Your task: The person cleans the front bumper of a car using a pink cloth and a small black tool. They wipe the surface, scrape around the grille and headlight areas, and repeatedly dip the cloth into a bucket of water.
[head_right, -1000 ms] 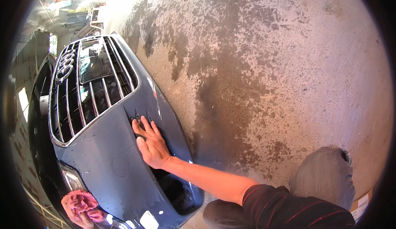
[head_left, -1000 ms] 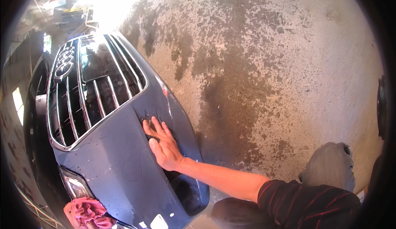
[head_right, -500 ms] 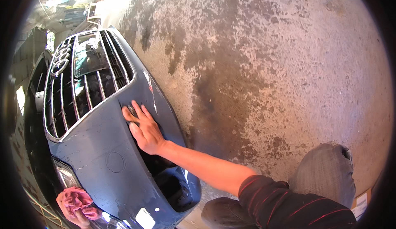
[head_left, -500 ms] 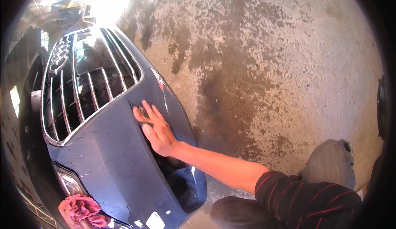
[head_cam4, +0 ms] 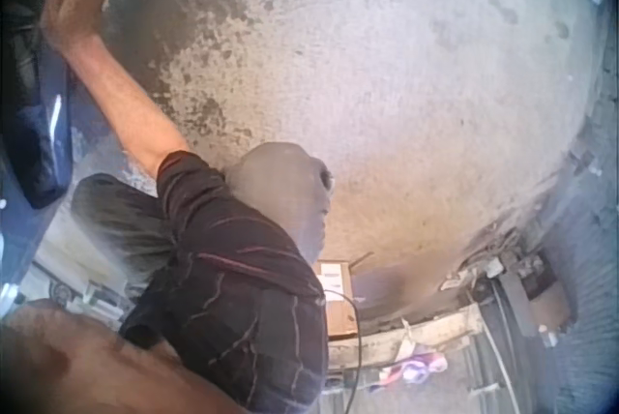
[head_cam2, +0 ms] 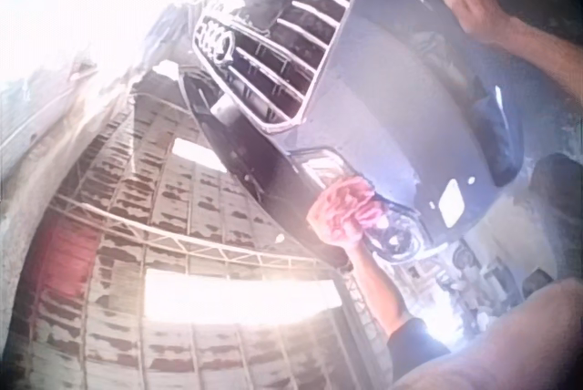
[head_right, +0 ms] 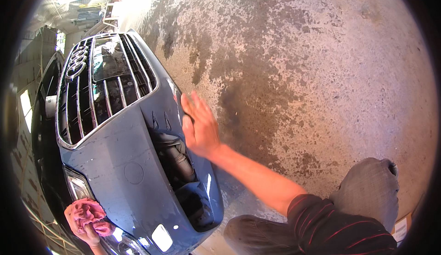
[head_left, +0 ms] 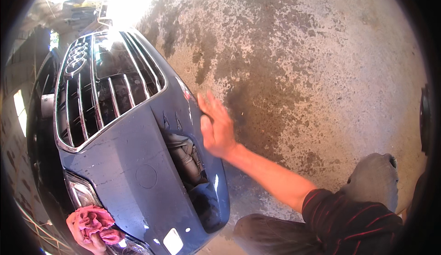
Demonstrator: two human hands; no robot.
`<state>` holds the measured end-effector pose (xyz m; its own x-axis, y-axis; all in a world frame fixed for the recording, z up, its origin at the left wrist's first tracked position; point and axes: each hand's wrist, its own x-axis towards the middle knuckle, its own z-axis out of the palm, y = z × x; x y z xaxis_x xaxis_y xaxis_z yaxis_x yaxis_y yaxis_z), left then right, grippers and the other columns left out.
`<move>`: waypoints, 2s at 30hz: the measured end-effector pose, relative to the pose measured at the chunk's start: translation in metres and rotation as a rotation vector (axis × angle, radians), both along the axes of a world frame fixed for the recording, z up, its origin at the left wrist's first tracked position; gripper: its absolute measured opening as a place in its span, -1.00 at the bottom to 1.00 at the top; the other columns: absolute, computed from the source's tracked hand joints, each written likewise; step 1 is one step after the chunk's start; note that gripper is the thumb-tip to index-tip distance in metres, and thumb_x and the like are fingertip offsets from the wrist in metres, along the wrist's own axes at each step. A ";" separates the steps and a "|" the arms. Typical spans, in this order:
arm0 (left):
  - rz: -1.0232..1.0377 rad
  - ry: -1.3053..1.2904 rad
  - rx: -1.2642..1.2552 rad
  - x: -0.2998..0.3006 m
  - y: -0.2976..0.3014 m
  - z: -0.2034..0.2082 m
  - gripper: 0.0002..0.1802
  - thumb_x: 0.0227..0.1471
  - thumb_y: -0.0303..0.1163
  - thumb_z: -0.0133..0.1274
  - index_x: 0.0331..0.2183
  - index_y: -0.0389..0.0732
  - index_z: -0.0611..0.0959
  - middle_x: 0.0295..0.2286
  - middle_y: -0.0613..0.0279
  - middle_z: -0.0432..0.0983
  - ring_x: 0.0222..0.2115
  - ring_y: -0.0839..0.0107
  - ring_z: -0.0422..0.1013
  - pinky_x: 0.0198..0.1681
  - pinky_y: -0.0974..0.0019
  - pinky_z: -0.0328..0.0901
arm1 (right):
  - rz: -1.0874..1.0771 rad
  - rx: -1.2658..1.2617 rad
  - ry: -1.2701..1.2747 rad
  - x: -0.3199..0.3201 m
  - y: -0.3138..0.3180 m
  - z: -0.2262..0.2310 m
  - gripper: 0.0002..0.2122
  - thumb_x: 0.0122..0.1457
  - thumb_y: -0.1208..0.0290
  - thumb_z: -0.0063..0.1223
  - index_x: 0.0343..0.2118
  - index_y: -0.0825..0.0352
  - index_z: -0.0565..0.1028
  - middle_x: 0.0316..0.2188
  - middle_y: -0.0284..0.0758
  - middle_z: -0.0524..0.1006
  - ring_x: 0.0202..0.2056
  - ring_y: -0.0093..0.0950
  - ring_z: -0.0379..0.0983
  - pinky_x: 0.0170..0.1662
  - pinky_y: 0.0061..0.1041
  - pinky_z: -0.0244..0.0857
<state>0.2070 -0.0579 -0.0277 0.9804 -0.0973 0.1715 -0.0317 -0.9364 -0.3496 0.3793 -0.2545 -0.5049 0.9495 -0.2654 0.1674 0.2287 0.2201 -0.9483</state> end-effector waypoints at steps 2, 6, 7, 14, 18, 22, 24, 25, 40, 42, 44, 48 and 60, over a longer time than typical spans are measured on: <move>0.009 -0.006 -0.033 0.006 -0.008 -0.007 -0.04 0.21 0.46 0.04 0.06 -0.37 0.63 0.01 -0.05 0.49 0.04 0.04 0.50 0.16 0.00 0.36 | 0.097 -0.184 -0.051 0.020 0.018 -0.017 -0.49 0.46 0.33 -0.08 0.40 0.46 0.45 0.38 0.03 0.49 0.50 0.08 0.23 0.55 0.09 0.01; 0.009 0.012 -0.018 0.002 -0.001 0.001 -0.09 0.21 0.40 0.05 0.08 -0.34 0.62 0.02 -0.04 0.48 0.05 0.03 0.49 0.16 -0.03 0.36 | 0.316 -0.328 -0.092 -0.023 0.051 -0.020 -0.45 0.50 0.24 -0.10 0.41 0.52 0.40 0.44 0.07 0.39 0.52 0.05 0.17 0.58 0.09 -0.06; 0.008 0.035 0.012 0.000 0.001 0.004 -0.10 0.21 0.38 0.06 0.08 -0.34 0.62 0.02 -0.04 0.48 0.05 0.03 0.49 0.16 -0.04 0.36 | 0.329 -0.352 -0.092 -0.031 0.054 -0.015 -0.45 0.50 0.24 -0.11 0.40 0.53 0.39 0.45 0.09 0.38 0.53 0.04 0.17 0.58 0.10 -0.06; -0.019 0.047 0.027 0.000 0.005 0.004 -0.10 0.19 0.36 0.07 0.09 -0.35 0.64 0.01 -0.08 0.50 0.04 0.00 0.49 0.14 -0.05 0.37 | 0.418 -0.215 0.000 0.074 0.075 -0.020 -0.41 0.55 0.20 -0.27 0.45 0.56 0.30 0.49 0.09 0.31 0.54 0.06 0.13 0.61 -0.05 -0.09; -0.021 0.057 -0.023 0.004 -0.003 0.005 -0.11 0.19 0.34 0.07 0.06 -0.37 0.64 -0.04 -0.11 0.51 0.01 -0.02 0.51 0.13 -0.05 0.38 | 0.511 -0.456 -0.085 0.010 0.047 -0.017 -0.37 0.49 0.20 -0.21 0.47 0.55 0.27 0.52 0.07 0.26 0.57 0.00 0.07 0.63 -0.02 -0.14; -0.040 0.016 0.016 0.004 0.005 0.000 -0.11 0.17 0.34 0.09 0.08 -0.36 0.64 -0.01 -0.10 0.49 0.01 -0.03 0.50 0.14 -0.05 0.37 | 0.447 -0.463 -0.123 0.045 0.050 -0.033 -0.34 0.42 0.24 -0.16 0.49 0.55 0.25 0.54 0.03 0.23 0.59 -0.04 0.04 0.63 0.00 -0.19; -0.009 0.011 0.037 0.003 0.006 0.001 -0.13 0.18 0.33 0.09 0.09 -0.34 0.64 0.01 -0.10 0.48 0.02 -0.03 0.49 0.16 -0.06 0.36 | 0.464 -0.480 -0.116 0.044 0.053 -0.029 -0.31 0.37 0.26 -0.10 0.50 0.54 0.23 0.57 0.02 0.19 0.60 -0.05 0.00 0.64 0.02 -0.22; -0.008 0.009 0.034 0.001 0.004 0.002 -0.14 0.19 0.33 0.09 0.09 -0.33 0.65 0.01 -0.10 0.49 0.03 -0.03 0.49 0.16 -0.06 0.36 | 0.443 -0.545 -0.151 0.022 0.047 -0.026 -0.27 0.36 0.19 -0.04 0.51 0.53 0.22 0.58 0.04 0.16 0.61 -0.06 -0.03 0.64 0.01 -0.23; -0.043 0.003 0.053 0.003 0.001 -0.003 -0.10 0.20 0.37 0.07 0.04 -0.37 0.67 -0.01 -0.12 0.50 0.03 -0.07 0.49 0.15 -0.10 0.35 | 0.436 -0.586 -0.097 -0.041 0.055 -0.016 -0.12 0.43 -0.09 0.12 0.52 0.59 0.16 0.58 0.13 0.09 0.63 0.03 -0.14 0.64 0.00 -0.28; -0.040 0.017 0.055 0.004 -0.007 0.003 -0.11 0.17 0.35 0.11 0.11 -0.30 0.67 -0.01 -0.15 0.51 0.01 -0.06 0.50 0.10 -0.10 0.38 | 0.360 -0.568 -0.045 -0.031 0.068 -0.010 -0.16 0.44 -0.05 0.10 0.52 0.58 0.17 0.58 0.12 0.09 0.63 0.02 -0.13 0.64 0.00 -0.27; -0.050 0.018 0.018 0.003 0.003 -0.002 -0.15 0.15 0.31 0.13 0.10 -0.29 0.68 -0.02 -0.14 0.52 0.00 -0.06 0.51 0.10 -0.10 0.38 | 0.457 -0.680 -0.100 -0.052 0.058 -0.014 -0.19 0.44 0.00 0.10 0.52 0.56 0.17 0.59 0.11 0.09 0.63 0.03 -0.12 0.64 -0.01 -0.25; -0.082 -0.014 0.021 0.002 0.001 -0.001 -0.24 0.10 0.18 0.17 0.08 -0.27 0.68 -0.04 -0.12 0.52 -0.02 -0.06 0.52 0.08 -0.09 0.40 | 0.470 -0.640 -0.148 -0.071 0.044 -0.021 -0.35 0.44 0.23 0.06 0.48 0.51 0.29 0.56 0.03 0.19 0.60 -0.03 0.00 0.62 -0.04 -0.16; -0.096 -0.028 -0.012 0.005 0.002 -0.007 -0.26 0.11 0.18 0.18 0.05 -0.27 0.70 -0.04 -0.10 0.53 -0.01 -0.05 0.53 0.11 -0.09 0.41 | 0.302 -0.484 -0.195 -0.041 0.076 0.004 -0.21 0.27 0.38 0.22 0.51 0.53 0.16 0.58 0.10 0.10 0.60 0.09 -0.04 0.60 0.07 -0.11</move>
<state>0.2116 -0.0561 -0.0346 0.9614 -0.1881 0.2006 -0.1117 -0.9337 -0.3403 0.3379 -0.1783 -0.5013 0.9106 0.1610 0.3807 0.4032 -0.1434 -0.9038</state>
